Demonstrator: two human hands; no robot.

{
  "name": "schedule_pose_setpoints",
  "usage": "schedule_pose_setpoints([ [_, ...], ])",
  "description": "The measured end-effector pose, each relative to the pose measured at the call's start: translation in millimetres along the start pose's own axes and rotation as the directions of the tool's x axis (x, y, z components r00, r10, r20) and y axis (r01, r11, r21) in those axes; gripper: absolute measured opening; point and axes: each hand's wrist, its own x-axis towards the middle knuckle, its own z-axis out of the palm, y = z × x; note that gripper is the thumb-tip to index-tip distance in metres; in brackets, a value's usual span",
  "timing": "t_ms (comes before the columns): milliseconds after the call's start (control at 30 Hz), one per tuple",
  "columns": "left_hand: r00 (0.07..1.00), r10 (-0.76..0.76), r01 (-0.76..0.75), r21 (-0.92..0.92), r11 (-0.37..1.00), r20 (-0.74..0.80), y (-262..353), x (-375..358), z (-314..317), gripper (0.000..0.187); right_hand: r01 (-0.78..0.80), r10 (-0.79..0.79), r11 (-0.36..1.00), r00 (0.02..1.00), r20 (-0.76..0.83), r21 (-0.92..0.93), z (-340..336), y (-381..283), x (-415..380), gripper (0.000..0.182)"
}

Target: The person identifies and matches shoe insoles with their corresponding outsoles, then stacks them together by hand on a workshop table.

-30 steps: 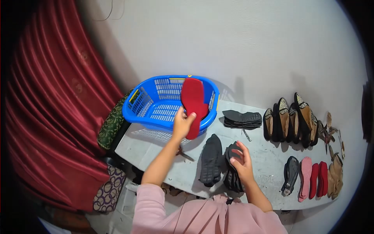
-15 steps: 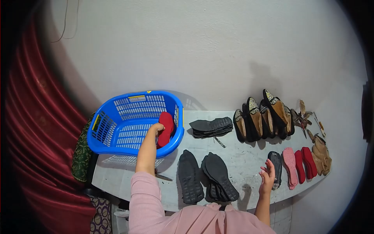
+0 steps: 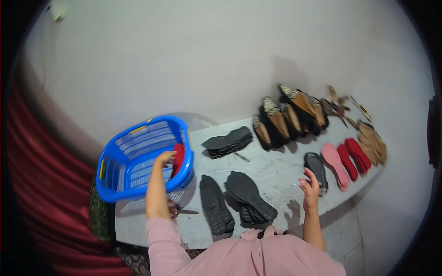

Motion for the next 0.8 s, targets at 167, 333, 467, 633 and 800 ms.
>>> schedule_pose_setpoints([
  [167, 0.907, 0.397, -0.416, -0.155, 0.896, -0.142, 65, -88, 37, 0.043, 0.013, -0.011, 0.999, 0.998, -0.062, 0.034, -32, -18, -8, 0.048],
  [333, 0.629, 0.747, -0.774, -0.078, 0.629, -0.214, 103, -136, 95, 0.032, -0.002, 0.011, 0.998, 0.99, -0.14, 0.066, -62, -21, -12, 0.042],
  [467, 0.569, 0.822, -0.808, -0.193, 0.557, -0.012, 131, -189, 153, 0.027, -0.011, 0.014, 1.0, 0.991, -0.13, 0.029, -88, -19, -11, 0.039],
  [633, 0.538, 0.833, -0.821, -0.142, 0.553, 0.13, 151, -187, 220, 0.026, -0.074, 0.069, 0.997, 0.988, -0.139, -0.031, -134, -31, -5, 0.035],
  [800, 0.534, 0.82, -0.835, -0.028, 0.55, 0.205, 173, -185, 285, 0.028, -0.014, -0.029, 0.98, 0.976, -0.215, -0.197, -199, -27, 24, 0.034],
])
